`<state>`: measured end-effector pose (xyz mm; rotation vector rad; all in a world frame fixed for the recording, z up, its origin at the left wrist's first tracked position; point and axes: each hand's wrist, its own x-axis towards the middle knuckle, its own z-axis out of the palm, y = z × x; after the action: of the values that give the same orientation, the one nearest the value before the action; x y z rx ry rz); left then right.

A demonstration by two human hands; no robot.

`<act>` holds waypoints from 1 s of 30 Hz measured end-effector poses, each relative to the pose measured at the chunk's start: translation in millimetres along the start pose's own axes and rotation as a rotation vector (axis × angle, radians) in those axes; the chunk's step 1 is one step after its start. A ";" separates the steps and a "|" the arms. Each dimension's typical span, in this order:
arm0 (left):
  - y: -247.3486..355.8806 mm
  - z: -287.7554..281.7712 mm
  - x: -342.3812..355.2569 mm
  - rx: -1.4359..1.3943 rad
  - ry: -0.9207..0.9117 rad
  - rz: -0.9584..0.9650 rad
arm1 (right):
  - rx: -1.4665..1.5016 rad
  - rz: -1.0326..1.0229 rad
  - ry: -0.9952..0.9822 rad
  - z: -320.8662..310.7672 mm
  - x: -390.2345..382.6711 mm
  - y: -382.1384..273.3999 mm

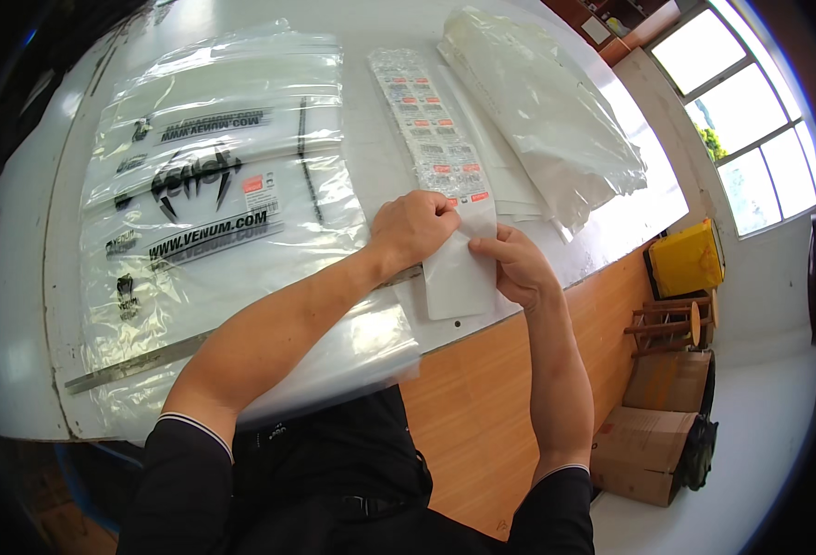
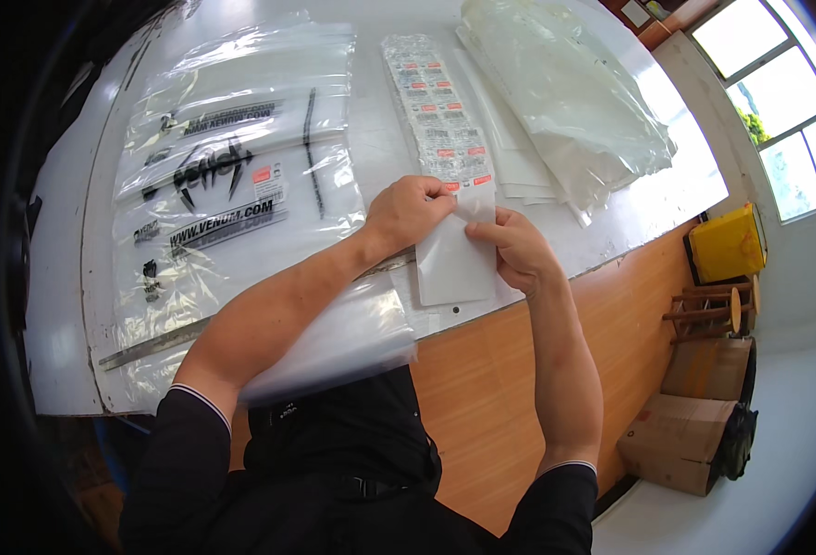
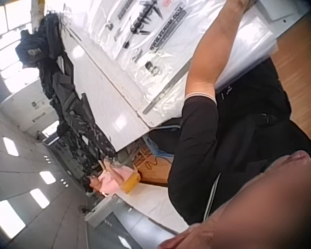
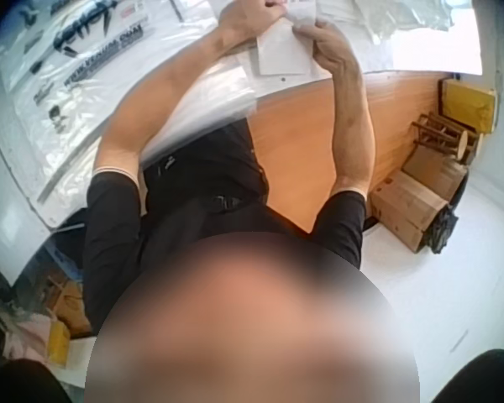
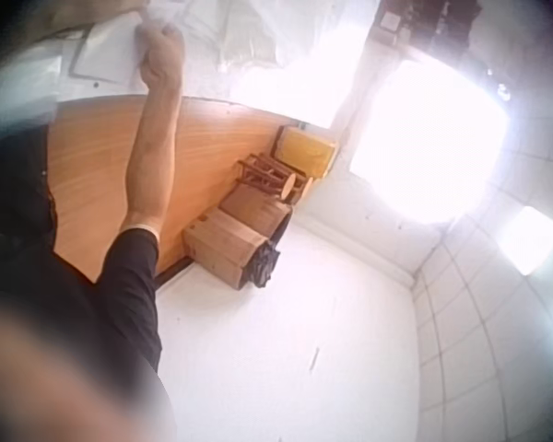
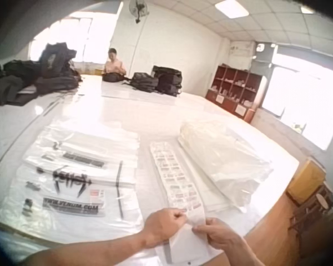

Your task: The person peels stickers from a sheet and applies them to clear plastic bags on a workbench, using a metal ruler to assist with alignment and pressing.

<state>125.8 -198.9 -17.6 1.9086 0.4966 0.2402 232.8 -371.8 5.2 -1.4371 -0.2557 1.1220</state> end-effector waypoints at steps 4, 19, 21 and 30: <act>-0.4 -3.7 -1.8 0.027 -0.008 -0.002 | -0.012 -0.001 -0.011 2.5 0.1 0.8; -2.6 -6.3 4.6 -0.007 -0.019 -0.027 | -0.192 -0.046 0.119 -2.9 -26.9 1.2; -5.8 -6.6 9.2 -0.031 -0.008 -0.003 | -0.446 -0.207 0.231 -15.0 -27.3 11.1; -13.3 -15.0 20.3 -0.185 -0.030 -0.021 | -1.433 -0.788 0.464 14.7 -40.6 31.3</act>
<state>135.0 -173.1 -25.5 1.7233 0.4581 0.2354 187.4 -399.3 0.3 -2.3915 -1.3220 -0.2458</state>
